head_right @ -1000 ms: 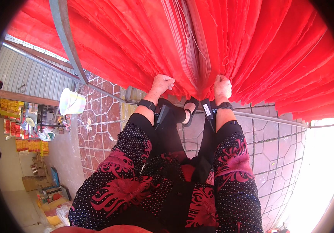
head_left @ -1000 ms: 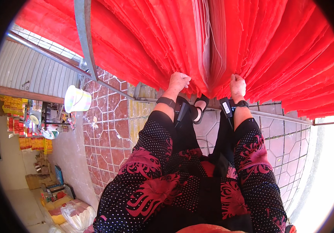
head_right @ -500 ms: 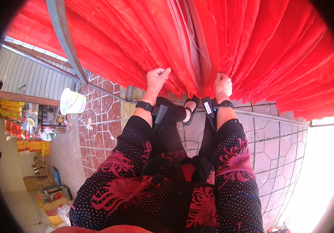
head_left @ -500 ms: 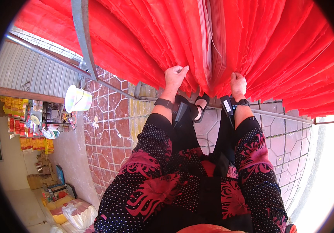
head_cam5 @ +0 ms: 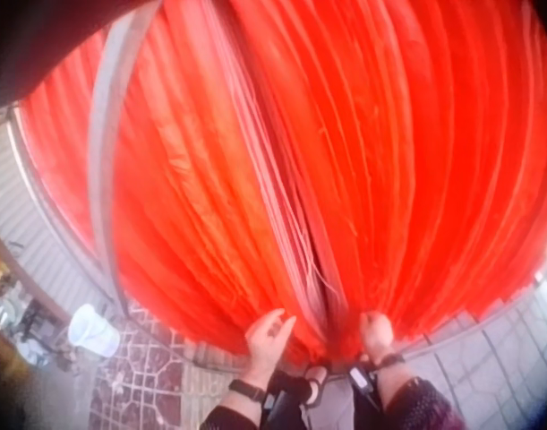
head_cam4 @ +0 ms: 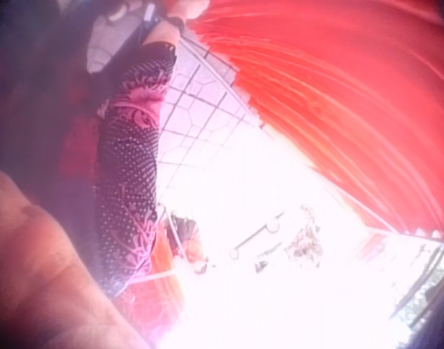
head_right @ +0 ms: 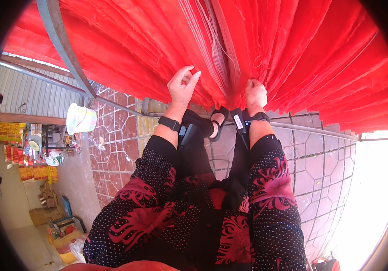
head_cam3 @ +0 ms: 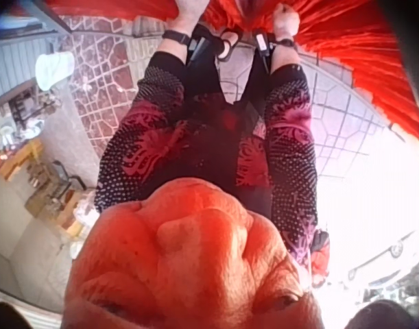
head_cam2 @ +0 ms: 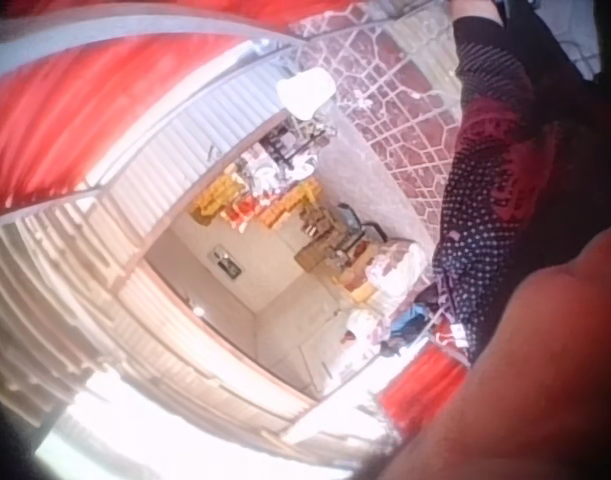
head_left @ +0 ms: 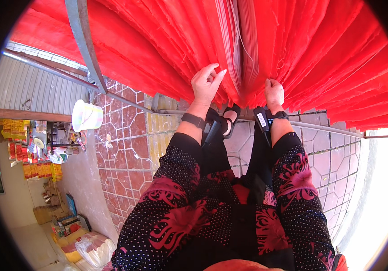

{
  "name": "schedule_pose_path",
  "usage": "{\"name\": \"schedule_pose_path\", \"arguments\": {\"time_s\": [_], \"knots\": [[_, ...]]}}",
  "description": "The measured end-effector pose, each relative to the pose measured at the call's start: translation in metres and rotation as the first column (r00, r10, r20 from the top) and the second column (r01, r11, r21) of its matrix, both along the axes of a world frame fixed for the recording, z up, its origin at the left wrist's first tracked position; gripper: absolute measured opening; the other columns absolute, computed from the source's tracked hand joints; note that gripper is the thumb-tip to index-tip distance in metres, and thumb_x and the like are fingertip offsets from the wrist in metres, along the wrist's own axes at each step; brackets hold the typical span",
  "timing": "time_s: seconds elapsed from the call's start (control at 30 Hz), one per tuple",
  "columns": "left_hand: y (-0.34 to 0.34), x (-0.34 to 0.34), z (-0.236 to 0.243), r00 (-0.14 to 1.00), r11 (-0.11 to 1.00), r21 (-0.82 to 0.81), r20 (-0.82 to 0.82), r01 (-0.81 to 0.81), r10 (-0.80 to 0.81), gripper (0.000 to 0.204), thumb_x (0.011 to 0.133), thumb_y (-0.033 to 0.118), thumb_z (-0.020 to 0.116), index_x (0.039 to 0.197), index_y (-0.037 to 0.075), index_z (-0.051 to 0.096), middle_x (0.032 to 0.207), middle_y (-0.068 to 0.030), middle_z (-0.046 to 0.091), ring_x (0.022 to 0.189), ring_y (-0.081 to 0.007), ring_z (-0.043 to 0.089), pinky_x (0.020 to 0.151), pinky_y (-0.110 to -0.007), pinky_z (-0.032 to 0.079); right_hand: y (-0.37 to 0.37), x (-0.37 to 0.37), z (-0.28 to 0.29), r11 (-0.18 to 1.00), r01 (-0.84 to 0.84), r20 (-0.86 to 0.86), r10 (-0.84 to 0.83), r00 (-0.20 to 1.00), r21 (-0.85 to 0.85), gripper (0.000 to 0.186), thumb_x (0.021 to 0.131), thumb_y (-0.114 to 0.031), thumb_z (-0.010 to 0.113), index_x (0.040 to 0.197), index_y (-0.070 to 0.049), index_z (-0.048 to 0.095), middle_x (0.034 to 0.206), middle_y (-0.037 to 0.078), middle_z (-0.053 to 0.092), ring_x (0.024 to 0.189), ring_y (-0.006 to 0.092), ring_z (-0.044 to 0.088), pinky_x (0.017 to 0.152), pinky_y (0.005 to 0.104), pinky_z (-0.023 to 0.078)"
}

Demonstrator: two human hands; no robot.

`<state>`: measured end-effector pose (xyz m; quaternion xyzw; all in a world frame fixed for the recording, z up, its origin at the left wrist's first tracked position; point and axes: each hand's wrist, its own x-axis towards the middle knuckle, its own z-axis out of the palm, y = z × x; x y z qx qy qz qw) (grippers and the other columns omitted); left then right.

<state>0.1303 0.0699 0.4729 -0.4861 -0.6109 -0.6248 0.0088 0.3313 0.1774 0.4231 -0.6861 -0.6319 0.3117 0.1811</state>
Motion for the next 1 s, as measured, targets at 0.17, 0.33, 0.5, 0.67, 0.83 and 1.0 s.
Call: {"name": "schedule_pose_path", "arguments": {"time_s": [0.17,0.33,0.5,0.67,0.83,1.0], "knots": [[0.010,0.001,-0.006,0.987,0.985,-0.075,-0.039,-0.157,0.154,0.019,0.070,0.010,0.078,0.084,0.003,0.067,0.056,-0.0011,0.055,0.049,-0.0077,0.048,0.048,-0.023,0.041,-0.001,-0.002,0.005,1.000,-0.015,0.028,0.014,0.999,0.020,0.035,0.086,-0.043,0.052,0.107,-0.019,0.066,0.099,0.017,0.065,0.096,0.0358,0.062,0.081,0.0451,0.049],[0.013,-0.002,-0.007,0.975,0.974,-0.087,-0.097,-0.210,0.202,0.014,0.073,0.010,0.076,0.080,0.002,0.067,0.056,-0.0041,0.056,0.050,-0.0062,0.049,0.049,-0.023,0.043,-0.002,-0.003,0.006,0.999,-0.034,0.021,0.034,0.999,0.029,0.035,0.085,-0.043,0.052,0.107,-0.019,0.066,0.098,0.017,0.065,0.095,0.0359,0.062,0.081,0.0452,0.049],[0.013,-0.001,-0.004,0.966,0.981,-0.005,-0.175,-0.196,0.193,0.012,0.073,0.010,0.076,0.078,0.003,0.067,0.056,-0.0085,0.057,0.050,-0.0111,0.055,0.049,-0.024,0.044,-0.002,-0.005,0.006,0.998,-0.052,0.039,0.051,0.998,0.034,0.034,0.085,-0.042,0.052,0.106,-0.019,0.066,0.098,0.017,0.066,0.094,0.0359,0.062,0.081,0.0450,0.050],[0.012,0.008,0.001,0.954,0.984,-0.035,-0.251,-0.176,0.161,0.011,0.070,0.009,0.076,0.076,0.006,0.066,0.059,-0.0080,0.061,0.050,-0.0177,0.058,0.050,-0.028,0.045,-0.005,-0.007,0.007,0.994,-0.088,0.030,0.087,0.996,0.065,0.037,0.085,-0.043,0.056,0.106,-0.015,0.066,0.095,0.016,0.066,0.093,0.0339,0.063,0.079,0.0425,0.049],[0.014,0.016,0.004,0.947,0.986,-0.055,-0.292,-0.156,0.133,0.011,0.069,0.009,0.075,0.075,0.008,0.065,0.059,-0.0069,0.061,0.049,-0.0213,0.056,0.050,-0.031,0.044,-0.009,-0.008,0.014,0.980,-0.143,-0.008,0.145,0.989,0.139,0.037,0.082,-0.042,0.060,0.103,-0.012,0.067,0.089,0.011,0.068,0.087,0.0298,0.065,0.075,0.0387,0.051],[0.016,0.025,0.008,0.935,0.993,-0.066,-0.347,-0.099,0.070,0.011,0.071,0.011,0.073,0.075,0.009,0.063,0.062,-0.0077,0.062,0.051,-0.0242,0.057,0.050,-0.033,0.042,-0.019,-0.015,0.033,0.931,-0.145,-0.100,0.188,0.977,0.336,0.035,0.080,-0.040,0.063,0.098,-0.011,0.067,0.082,0.009,0.067,0.077,0.0277,0.065,0.068,0.0374,0.051]]}}
